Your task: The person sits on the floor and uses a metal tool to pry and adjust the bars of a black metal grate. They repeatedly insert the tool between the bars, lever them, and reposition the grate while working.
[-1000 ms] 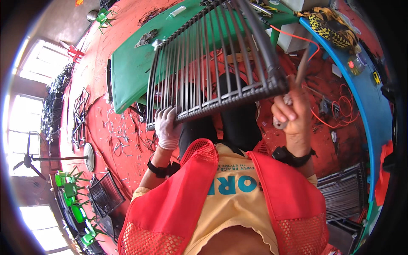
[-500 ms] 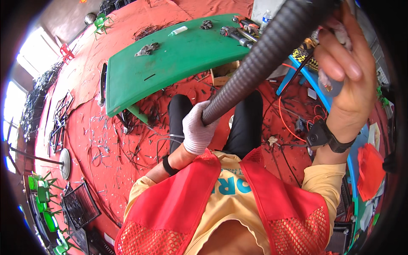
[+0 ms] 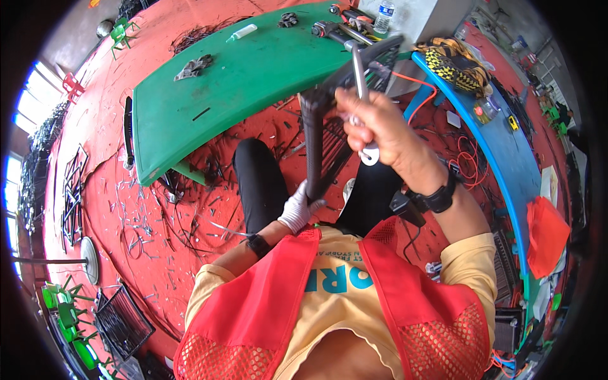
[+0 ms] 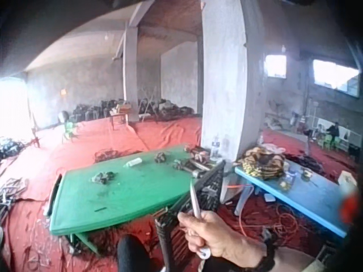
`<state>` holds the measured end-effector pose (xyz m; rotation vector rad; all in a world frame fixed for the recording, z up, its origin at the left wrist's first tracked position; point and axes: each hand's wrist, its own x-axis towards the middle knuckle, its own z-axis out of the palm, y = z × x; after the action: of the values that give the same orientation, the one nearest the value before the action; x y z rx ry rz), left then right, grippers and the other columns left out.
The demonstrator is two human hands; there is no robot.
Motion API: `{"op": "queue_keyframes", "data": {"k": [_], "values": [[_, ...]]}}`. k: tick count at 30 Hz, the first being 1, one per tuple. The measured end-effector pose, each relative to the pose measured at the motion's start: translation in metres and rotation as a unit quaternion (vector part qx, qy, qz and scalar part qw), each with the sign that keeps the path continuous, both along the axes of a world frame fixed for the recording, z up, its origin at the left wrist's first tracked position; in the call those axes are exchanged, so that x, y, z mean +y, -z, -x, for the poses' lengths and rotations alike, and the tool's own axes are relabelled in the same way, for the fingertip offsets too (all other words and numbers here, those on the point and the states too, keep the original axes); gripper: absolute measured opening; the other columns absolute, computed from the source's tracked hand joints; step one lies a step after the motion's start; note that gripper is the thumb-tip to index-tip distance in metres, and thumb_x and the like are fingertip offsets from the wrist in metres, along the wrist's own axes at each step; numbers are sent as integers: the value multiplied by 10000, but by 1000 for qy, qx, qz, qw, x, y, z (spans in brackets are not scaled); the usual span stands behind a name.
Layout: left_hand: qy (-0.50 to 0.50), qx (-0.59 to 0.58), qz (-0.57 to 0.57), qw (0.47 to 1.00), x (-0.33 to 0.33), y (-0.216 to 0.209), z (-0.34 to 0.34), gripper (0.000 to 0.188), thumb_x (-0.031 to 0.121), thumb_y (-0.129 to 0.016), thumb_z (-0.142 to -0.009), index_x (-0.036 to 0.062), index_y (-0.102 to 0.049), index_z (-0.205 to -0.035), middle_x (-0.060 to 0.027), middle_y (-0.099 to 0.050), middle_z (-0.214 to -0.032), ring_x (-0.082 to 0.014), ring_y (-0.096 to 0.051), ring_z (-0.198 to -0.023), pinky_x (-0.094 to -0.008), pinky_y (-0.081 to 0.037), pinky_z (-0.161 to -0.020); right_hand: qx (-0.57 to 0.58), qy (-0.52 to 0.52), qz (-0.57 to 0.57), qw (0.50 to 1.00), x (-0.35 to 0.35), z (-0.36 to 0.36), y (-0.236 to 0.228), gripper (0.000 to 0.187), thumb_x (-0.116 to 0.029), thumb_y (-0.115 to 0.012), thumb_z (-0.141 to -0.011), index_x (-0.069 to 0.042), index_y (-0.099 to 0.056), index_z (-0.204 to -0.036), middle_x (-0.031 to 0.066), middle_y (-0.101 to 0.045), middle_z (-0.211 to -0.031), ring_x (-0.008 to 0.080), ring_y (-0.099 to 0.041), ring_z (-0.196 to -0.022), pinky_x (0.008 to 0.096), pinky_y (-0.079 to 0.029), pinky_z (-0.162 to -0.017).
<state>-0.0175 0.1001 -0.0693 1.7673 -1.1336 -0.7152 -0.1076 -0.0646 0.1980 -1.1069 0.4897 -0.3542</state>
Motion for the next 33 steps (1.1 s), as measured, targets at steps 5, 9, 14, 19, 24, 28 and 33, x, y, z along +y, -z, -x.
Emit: {"op": "queue_keyframes", "data": {"k": [5,9,14,19,24,28,33], "values": [[62,-19,-118,991,-12,34,7,368,310,-657,-867,48,-504,-1076,-108,-639,-734,-239,-640,-642,-361,-509,-621,-4,-7,-92,996,-21,-12,64,247,-270,-624,-924,-63,-528,-828,-52,-399,-535,50,-394,-395,250,-352,-371],[67,48,-263,961,-29,39,4,425,330,-624,-864,27,-504,-1136,-233,-651,-926,-403,-640,-878,-444,-503,-745,11,1,-93,996,-31,-14,96,258,-272,-607,-935,-59,-533,-809,-44,-415,-532,56,-412,-390,250,-354,-365],[92,118,-238,960,-48,26,-3,353,322,-589,-877,26,-583,-1070,-147,-669,-805,-265,-659,-750,-392,-496,-684,85,-18,-90,992,-26,-11,139,268,-266,-619,-927,-44,-531,-804,-25,-445,-535,73,-424,-376,253,-369,-360],[189,143,-272,933,-40,-1,-7,391,152,-528,-921,21,-439,-1278,-153,-652,-949,-193,-628,-834,-347,-488,-744,57,-28,-79,995,-19,18,183,245,-252,-610,-934,-71,-505,-806,-38,-433,-549,49,-412,-363,225,-378,-340],[265,296,-183,899,-36,-33,-22,406,109,-545,-905,-22,-487,-1286,-132,-645,-1069,-201,-608,-1023,-303,-470,-899,133,-33,-3,991,-5,46,219,275,-283,-598,-941,-37,-533,-837,-23,-472,-556,64,-457,-366,213,-377,-354],[259,312,-149,902,-13,-59,-48,295,78,-457,-959,-20,-539,-1225,-97,-627,-1107,-166,-623,-1009,-290,-502,-882,179,0,45,983,2,64,218,287,-292,-584,-947,-20,-558,-859,-13,-488,-542,76,-473,-374,207,-356,-364],[92,303,-121,941,-6,-65,-56,256,73,-482,-942,20,-574,-1175,-65,-639,-1018,-139,-638,-898,-260,-513,-786,196,-2,84,977,19,73,200,297,-282,-559,-959,12,-572,-917,-9,-490,-542,83,-508,-399,212,-398,-386]]}}
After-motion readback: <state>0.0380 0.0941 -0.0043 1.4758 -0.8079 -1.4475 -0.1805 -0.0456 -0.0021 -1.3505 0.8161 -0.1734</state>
